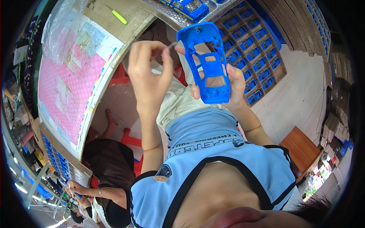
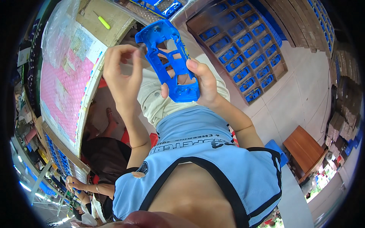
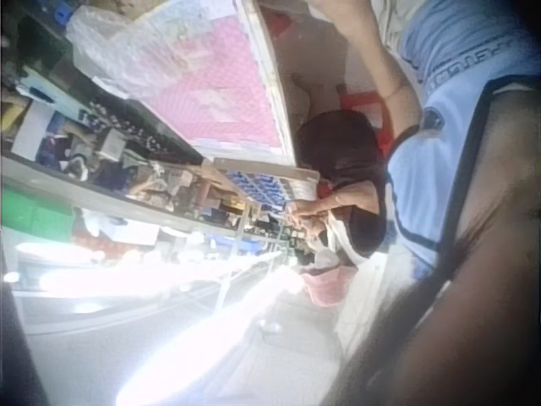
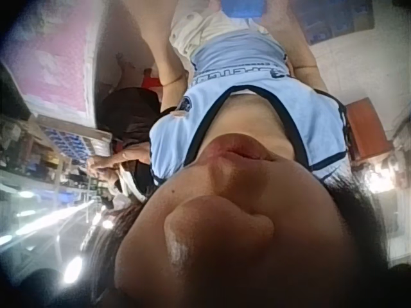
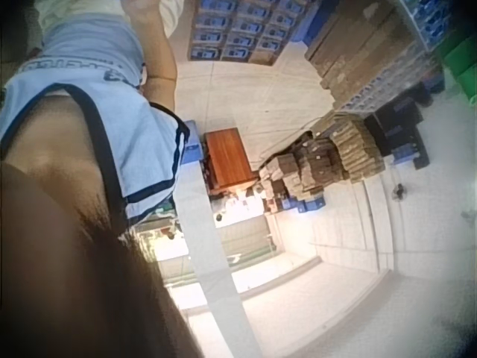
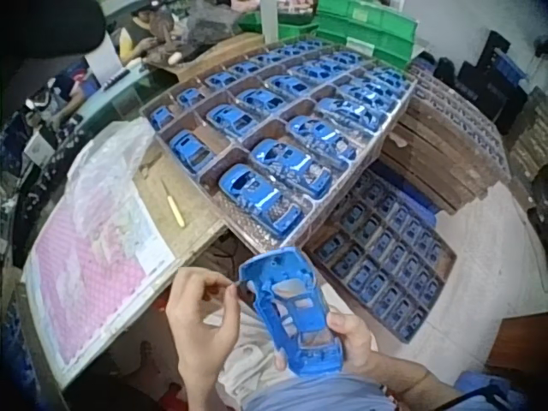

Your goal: The person assembles toy cars by taking plastic car shells, inserting clear plastic components into them by hand, and setting them aside.

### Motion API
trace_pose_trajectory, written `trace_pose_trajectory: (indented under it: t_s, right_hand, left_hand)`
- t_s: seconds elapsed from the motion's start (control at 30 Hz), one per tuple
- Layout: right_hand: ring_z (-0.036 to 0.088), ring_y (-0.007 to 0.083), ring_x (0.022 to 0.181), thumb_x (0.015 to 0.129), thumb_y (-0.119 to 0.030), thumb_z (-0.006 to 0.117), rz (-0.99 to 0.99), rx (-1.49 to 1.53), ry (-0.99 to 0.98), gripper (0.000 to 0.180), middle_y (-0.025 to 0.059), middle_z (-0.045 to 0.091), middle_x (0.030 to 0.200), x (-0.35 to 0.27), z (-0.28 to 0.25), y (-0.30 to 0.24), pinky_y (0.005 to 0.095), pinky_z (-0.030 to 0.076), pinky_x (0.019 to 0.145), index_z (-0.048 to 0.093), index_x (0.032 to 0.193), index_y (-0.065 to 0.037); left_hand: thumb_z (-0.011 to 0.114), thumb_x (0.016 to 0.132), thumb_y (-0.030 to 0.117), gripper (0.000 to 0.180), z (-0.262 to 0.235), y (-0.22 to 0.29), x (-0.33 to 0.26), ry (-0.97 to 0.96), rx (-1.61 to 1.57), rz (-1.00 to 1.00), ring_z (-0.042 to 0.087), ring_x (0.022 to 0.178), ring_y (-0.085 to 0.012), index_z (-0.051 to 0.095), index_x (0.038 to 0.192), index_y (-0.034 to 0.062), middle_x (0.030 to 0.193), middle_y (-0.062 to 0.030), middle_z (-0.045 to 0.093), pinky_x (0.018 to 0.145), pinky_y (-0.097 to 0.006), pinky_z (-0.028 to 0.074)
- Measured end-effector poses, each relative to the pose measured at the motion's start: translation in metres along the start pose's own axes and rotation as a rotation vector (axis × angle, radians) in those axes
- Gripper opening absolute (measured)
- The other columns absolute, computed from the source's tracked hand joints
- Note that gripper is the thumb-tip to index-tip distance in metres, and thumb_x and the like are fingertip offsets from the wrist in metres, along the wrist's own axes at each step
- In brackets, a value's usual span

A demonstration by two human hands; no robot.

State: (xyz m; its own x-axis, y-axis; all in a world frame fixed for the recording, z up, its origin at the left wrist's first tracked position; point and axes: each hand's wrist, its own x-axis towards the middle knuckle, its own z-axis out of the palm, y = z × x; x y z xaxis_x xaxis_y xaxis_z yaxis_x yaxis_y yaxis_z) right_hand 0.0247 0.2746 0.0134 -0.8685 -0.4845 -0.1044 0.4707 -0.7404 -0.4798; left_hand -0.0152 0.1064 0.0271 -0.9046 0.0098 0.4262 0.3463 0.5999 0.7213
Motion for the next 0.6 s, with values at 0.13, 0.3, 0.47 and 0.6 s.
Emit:
trace_pose_trajectory:
  t_s: [0.13, 0.3, 0.47, 0.6]
  right_hand:
    - [0.061, 0.0265, 0.074, 0.086, -0.045, 0.039, 0.02, 0.01, 0.016, 0.067, 0.0157, 0.052, 0.118, 0.005, 0.004, 0.001, 0.0334, 0.048, 0.069, 0.03, 0.134, 0.001]
    - [0.061, 0.0266, 0.072, 0.086, -0.046, 0.038, 0.056, 0.014, 0.034, 0.066, 0.015, 0.052, 0.116, 0.0, 0.003, 0.005, 0.0337, 0.048, 0.068, 0.032, 0.133, 0.001]
    - [0.062, 0.0255, 0.072, 0.086, -0.045, 0.04, 0.064, -0.089, 0.088, 0.065, 0.017, 0.055, 0.109, -0.004, 0.006, 0.005, 0.0318, 0.048, 0.067, 0.034, 0.131, 0.001]
    - [0.061, 0.0275, 0.072, 0.085, -0.05, 0.036, 0.096, -0.22, 0.141, 0.06, 0.0215, 0.059, 0.094, -0.003, 0.012, 0.002, 0.0335, 0.048, 0.065, 0.037, 0.126, -0.006]
  left_hand:
    - [0.065, 0.067, -0.003, 0.013, -0.005, 0.007, 0.004, 0.216, 0.028, -0.001, 0.051, 0.06, -0.0183, 0.058, 0.077, 0.0019, 0.072, -0.0066, 0.056, 0.055, -0.027, 0.042]
    - [0.066, 0.061, -0.005, 0.019, -0.002, 0.026, 0.016, 0.234, 0.014, 0.253, 0.055, 0.063, -0.0178, 0.061, 0.077, 0.0034, 0.075, -0.0054, 0.06, 0.055, -0.027, 0.043]
    - [0.069, 0.058, 0.001, 0.022, 0.011, 0.025, 0.02, 0.252, 0.153, 0.499, 0.053, 0.068, -0.0186, 0.062, 0.078, 0.0062, 0.075, -0.0022, 0.058, 0.061, -0.029, 0.042]
    - [0.069, 0.06, 0.003, 0.022, 0.012, 0.026, 0.017, 0.253, 0.281, 0.481, 0.052, 0.072, -0.0188, 0.062, 0.08, 0.0064, 0.077, -0.0015, 0.057, 0.063, -0.029, 0.041]
